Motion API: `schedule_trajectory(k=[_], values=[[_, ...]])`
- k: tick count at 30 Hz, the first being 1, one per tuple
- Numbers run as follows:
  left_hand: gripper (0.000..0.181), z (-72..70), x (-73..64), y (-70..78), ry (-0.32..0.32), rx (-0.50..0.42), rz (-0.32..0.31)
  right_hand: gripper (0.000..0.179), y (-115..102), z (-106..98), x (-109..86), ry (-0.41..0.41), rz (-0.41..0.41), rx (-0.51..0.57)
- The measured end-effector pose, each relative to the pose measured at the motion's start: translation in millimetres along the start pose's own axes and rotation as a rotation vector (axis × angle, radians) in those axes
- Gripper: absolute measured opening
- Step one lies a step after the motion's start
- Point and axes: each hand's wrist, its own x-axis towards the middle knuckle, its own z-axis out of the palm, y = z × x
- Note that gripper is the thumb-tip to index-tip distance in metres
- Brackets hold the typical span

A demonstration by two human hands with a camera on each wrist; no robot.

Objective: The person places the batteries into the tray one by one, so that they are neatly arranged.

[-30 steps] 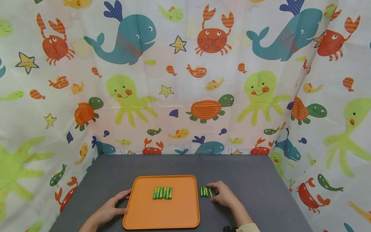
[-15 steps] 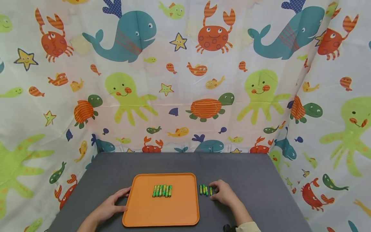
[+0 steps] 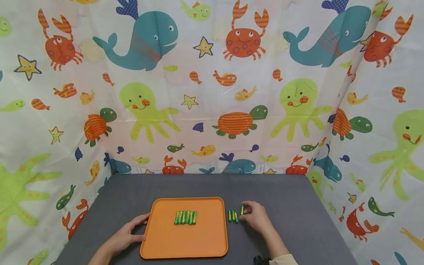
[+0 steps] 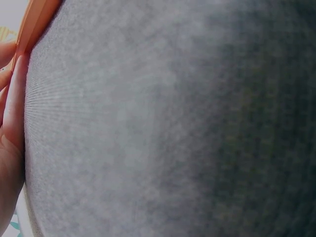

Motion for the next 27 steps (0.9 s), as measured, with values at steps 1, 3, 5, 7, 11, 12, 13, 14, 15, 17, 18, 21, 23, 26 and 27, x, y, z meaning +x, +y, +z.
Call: schedule_trajectory(k=[1,3,5,7,11,12,13,14,15,17,18,21,23,26,27], values=[[0.082,-0.3,-0.1,0.1,-0.002,0.004,0.001,0.053,-3.2,-0.1,-0.7,0.004,-0.003,0.008],[0.082,-0.7,-0.1,0.0,-0.006,0.003,0.001,0.053,-10.3,-0.4,-2.3,0.011,-0.022,0.019],[0.082,-0.9,0.0,0.0,-0.008,0.002,0.002,0.052,-17.3,0.3,-3.6,0.017,-0.042,0.028],[0.082,-0.8,0.0,0.2,-0.008,-0.001,0.001,0.052,-24.3,1.6,-4.6,0.023,-0.054,0.038],[0.083,-0.2,-0.1,1.2,-0.003,-0.005,-0.001,0.05,-36.5,5.0,-6.3,0.03,-0.082,0.029],[0.083,0.0,-0.2,1.5,-0.003,-0.006,-0.002,0.049,-39.2,6.1,-6.7,0.031,-0.088,0.024],[0.083,0.4,-0.4,1.4,-0.002,-0.007,-0.002,0.049,-41.2,7.5,-7.1,0.033,-0.095,0.026],[0.083,0.8,-0.6,1.5,-0.002,-0.008,-0.001,0.048,-43.3,9.1,-7.4,0.032,-0.101,0.028],[0.083,1.1,-0.9,1.7,-0.003,-0.007,0.0,0.048,-45.0,10.9,-7.7,0.03,-0.104,0.032],[0.083,1.4,-1.5,2.2,-0.002,-0.007,0.0,0.049,-48.8,15.3,-8.4,0.022,-0.108,0.044],[0.083,1.5,-1.6,2.4,-0.002,-0.005,0.001,0.049,-50.4,17.9,-8.4,0.016,-0.113,0.051],[0.082,1.2,-1.6,2.8,0.003,0.001,0.0,0.05,-55.5,26.0,-8.1,-0.012,-0.132,0.059],[0.081,1.0,-0.8,2.3,0.006,0.002,-0.003,0.051,-59.0,32.0,-7.1,-0.039,-0.143,0.059],[0.082,1.1,0.5,1.0,0.011,-0.002,-0.014,0.051,-62.9,41.9,-4.9,-0.076,-0.162,0.052],[0.082,1.3,0.9,0.6,0.013,-0.005,-0.019,0.051,-64.1,45.6,-3.9,-0.088,-0.166,0.05]])
